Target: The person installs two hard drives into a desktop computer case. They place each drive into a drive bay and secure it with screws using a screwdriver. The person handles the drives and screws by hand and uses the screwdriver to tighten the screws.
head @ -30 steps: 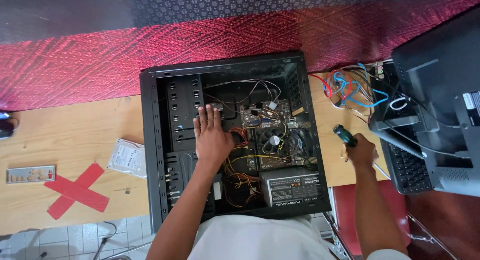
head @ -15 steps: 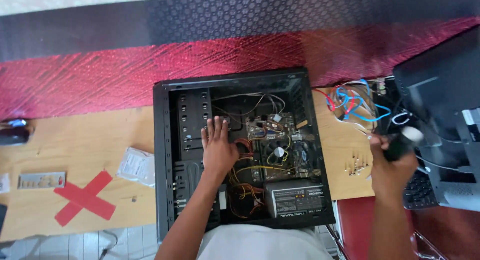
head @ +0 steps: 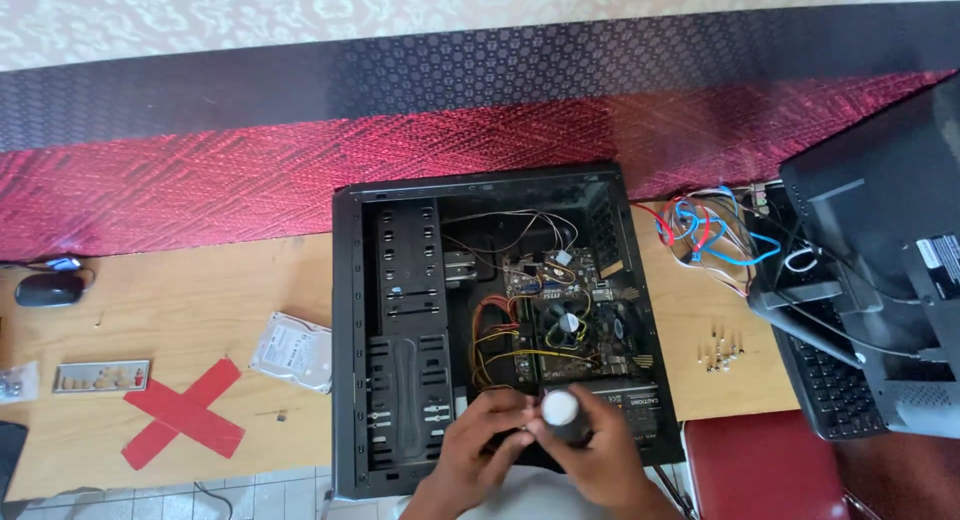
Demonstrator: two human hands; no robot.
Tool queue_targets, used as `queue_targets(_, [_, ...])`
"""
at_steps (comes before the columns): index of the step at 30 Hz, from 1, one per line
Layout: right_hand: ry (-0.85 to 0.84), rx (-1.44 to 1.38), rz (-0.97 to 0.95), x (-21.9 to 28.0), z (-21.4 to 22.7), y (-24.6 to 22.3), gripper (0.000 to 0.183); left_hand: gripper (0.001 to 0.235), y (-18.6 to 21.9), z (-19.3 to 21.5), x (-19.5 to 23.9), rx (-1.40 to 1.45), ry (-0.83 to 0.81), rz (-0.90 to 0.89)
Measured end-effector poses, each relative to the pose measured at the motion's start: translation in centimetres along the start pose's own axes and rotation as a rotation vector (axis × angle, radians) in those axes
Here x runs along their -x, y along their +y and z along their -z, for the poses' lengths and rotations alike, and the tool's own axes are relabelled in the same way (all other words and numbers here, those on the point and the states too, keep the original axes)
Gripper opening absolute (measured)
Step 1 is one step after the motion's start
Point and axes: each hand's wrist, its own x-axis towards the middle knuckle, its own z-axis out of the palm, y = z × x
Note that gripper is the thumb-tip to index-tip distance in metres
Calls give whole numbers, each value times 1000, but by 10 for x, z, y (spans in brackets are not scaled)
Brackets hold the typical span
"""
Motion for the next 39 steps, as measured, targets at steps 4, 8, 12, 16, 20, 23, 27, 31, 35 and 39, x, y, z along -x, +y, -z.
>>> queue_targets(4, [-89, 28, 27, 1, -8, 2, 27, 29, -13, 15, 9, -46, -10, -88])
queue_targets(8, [-219, -235, 28, -1, -3, -29, 37, 9, -8, 24, -1, -22, 51, -44])
queue_targets(12, [142, -84, 565, -14, 22, -28, 48, 12, -10, 22, -8, 134, 229, 123])
queue_targets(16, [171, -273, 469, -10, 57, -36, 63, 12, -18, 23, -9, 194, 302, 108])
queue_targets(20, [44, -470, 448, 2, 70, -35, 44, 19, -21, 25, -7, 284, 284, 123])
queue_targets(23, [-12, -569, 416, 7, 64, -31, 41, 21, -20, 27, -6, 306, 261, 141])
queue_targets(27, [7, -627, 356, 13, 56, -27, 40, 23, -21, 28, -1, 337, 278, 161])
queue_targets(31, [57, -607, 369, 11, 55, -28, 43, 22, -20, 33, 1, 341, 287, 131])
queue_targets(35, [15, -618, 393, 12, 52, -30, 42, 22, -19, 35, 4, 313, 275, 136])
queue_targets(39, [-36, -630, 388, 11, 49, -27, 41, 23, -21, 36, 5, 306, 275, 101])
